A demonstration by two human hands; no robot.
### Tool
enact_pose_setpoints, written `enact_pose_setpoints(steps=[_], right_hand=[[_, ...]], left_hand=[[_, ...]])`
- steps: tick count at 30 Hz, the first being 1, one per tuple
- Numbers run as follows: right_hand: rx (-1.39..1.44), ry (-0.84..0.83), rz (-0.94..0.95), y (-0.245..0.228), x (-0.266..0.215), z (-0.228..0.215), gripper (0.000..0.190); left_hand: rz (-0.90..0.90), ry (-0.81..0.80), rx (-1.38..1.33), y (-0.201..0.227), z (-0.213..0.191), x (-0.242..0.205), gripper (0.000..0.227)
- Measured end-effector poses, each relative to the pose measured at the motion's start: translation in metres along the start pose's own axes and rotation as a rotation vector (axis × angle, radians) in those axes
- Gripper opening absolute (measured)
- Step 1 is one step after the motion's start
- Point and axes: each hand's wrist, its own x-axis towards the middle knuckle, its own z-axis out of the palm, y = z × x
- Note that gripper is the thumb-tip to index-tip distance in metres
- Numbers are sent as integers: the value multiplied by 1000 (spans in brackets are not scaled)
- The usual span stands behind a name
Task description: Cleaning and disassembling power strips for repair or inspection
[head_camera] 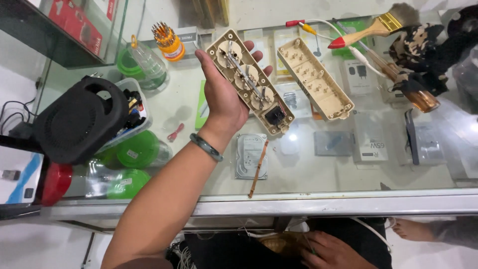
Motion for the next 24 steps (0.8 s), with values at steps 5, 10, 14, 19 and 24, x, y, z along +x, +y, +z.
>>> enact_pose_setpoints(steps=[5, 10, 14, 19, 24], right_hand=[[-128, -332, 265, 11, -52, 82, 65], [-188, -233, 286, 33, -59, 116, 61], [-199, -373, 300, 40, -54, 138, 49], [3, -420, 274, 37, -30, 131, 21], [365, -314, 161, 4, 6, 61, 14]], left_hand=[[25, 5, -1, 2, 1, -4, 80], [70, -63, -20, 3, -3, -1, 77], [45, -61, -46, -1, -5, 0, 79], [54, -95, -56, 4, -4, -2, 84], [48, -122, -75, 6, -3, -2, 84]])
